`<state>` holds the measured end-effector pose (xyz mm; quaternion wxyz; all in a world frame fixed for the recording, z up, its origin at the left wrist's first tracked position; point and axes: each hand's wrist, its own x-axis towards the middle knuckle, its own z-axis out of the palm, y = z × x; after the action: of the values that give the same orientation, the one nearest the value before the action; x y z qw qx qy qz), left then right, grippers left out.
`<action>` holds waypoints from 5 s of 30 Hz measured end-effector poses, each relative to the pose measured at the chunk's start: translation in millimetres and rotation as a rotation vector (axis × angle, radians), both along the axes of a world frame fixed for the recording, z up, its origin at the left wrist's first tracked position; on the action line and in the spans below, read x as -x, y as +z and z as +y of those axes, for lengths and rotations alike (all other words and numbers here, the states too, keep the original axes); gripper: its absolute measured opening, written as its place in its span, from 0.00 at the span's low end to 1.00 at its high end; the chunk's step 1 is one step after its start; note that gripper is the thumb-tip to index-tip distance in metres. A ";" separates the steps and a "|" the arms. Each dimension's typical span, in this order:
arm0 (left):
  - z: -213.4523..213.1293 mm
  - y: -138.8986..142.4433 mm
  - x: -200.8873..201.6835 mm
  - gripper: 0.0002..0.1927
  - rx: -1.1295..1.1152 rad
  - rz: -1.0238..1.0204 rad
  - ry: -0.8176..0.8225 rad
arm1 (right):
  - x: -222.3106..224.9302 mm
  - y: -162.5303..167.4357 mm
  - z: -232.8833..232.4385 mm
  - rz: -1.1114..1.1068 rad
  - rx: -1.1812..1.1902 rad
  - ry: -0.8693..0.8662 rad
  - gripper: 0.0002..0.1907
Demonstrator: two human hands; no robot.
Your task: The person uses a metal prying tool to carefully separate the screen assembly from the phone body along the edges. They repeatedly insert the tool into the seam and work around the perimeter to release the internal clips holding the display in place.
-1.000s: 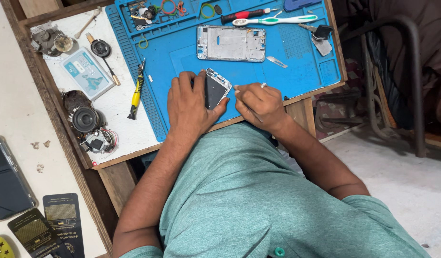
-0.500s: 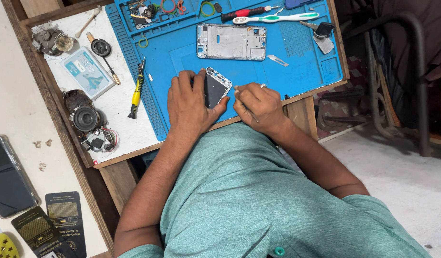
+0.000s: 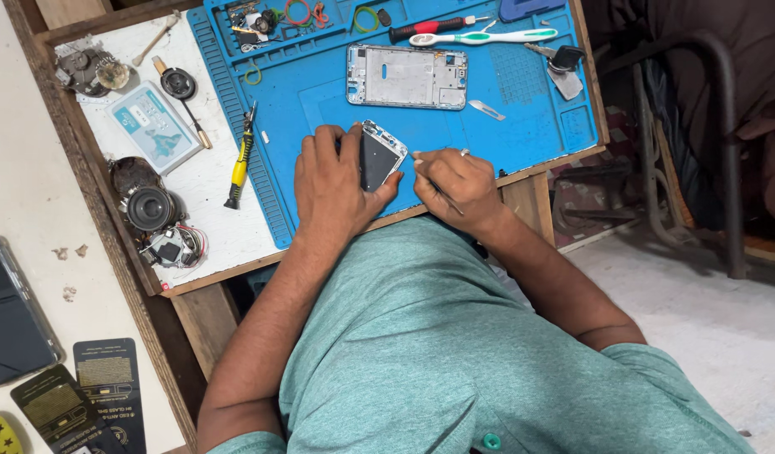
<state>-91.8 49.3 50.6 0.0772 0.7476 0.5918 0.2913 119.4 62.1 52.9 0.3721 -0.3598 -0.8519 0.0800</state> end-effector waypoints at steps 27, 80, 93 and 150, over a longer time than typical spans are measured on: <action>-4.6 4.6 -2.3 0.42 0.030 0.000 0.005 | 8.1 1.3 11.4 0.049 0.120 -0.015 0.04; -9.0 25.2 0.9 0.40 0.060 0.008 -0.050 | 4.7 18.4 4.1 0.086 0.143 0.002 0.06; -4.6 25.6 3.8 0.41 0.107 0.082 -0.113 | -1.4 14.7 0.3 0.066 0.140 -0.002 0.05; -7.3 25.0 1.3 0.08 -0.040 -0.258 -0.308 | -14.4 -4.0 2.8 0.448 0.365 0.212 0.04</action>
<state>-93.1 42.0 75.6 0.1813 0.7872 0.4496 0.3811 133.8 64.9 48.9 0.4694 -0.3033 -0.7530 0.3474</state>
